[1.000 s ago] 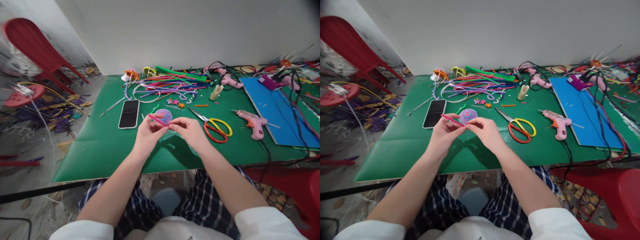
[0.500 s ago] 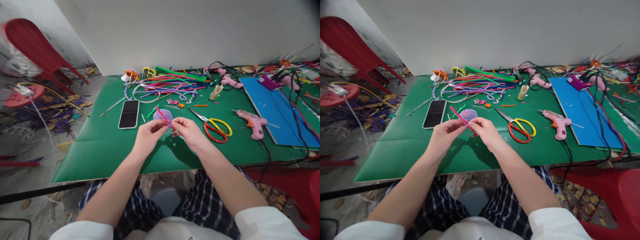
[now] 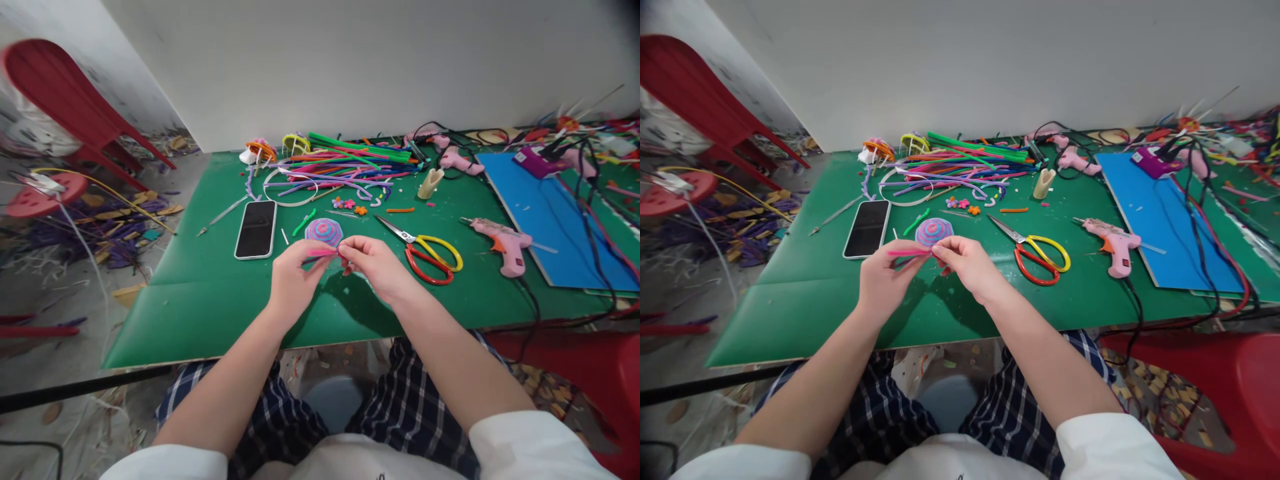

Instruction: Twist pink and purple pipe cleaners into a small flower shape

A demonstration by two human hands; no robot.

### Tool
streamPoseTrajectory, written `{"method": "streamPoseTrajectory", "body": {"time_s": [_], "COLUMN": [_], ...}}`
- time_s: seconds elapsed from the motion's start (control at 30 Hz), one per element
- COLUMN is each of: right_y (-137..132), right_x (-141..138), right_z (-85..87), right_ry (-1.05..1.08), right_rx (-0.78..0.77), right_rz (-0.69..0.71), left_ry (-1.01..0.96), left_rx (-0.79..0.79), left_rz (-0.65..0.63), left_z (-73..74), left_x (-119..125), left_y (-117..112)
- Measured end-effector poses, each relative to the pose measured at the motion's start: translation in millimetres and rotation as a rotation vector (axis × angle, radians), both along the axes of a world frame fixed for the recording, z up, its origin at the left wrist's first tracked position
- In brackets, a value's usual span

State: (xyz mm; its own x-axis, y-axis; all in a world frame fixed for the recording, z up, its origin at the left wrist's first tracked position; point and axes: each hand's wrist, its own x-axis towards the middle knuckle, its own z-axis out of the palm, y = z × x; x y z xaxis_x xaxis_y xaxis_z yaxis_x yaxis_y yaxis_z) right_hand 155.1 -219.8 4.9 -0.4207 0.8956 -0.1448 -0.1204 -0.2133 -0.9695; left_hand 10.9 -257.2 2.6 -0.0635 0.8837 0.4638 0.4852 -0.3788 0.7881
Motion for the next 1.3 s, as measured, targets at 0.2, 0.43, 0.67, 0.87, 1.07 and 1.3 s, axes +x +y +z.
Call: {"method": "streamPoseTrajectory", "body": {"time_s": [0.2, 0.43, 0.67, 0.87, 1.07, 1.3], "right_y": [2.2, 3.5, -1.1, -3.3, -0.1, -1.3], "right_x": [1.2, 6.4, 7.4, 7.2, 7.6, 6.7], "right_z": [-2.4, 5.2, 10.9, 13.8, 12.5, 12.5], "right_ry": [0.004, -0.218, -0.293, -0.345, -0.254, -0.253], "right_rx": [0.016, 0.321, 0.367, 0.397, 0.362, 0.293], "right_rz": [0.008, -0.031, -0.022, -0.003, -0.051, -0.010], "left_ry": [0.197, -0.328, -0.499, -0.418, -0.526, -0.745], "left_rx": [0.165, -0.316, -0.462, -0.464, -0.432, -0.403], "left_rz": [-0.059, -0.180, -0.185, -0.186, -0.200, -0.066], "left_z": [-2.2, 7.9, 9.9, 10.9, 7.6, 1.1], "left_x": [-2.0, -5.6, -5.2, -3.1, -0.7, 3.7], "left_y": [-1.9, 3.5, 4.0, 2.2, 3.8, 5.3]}}
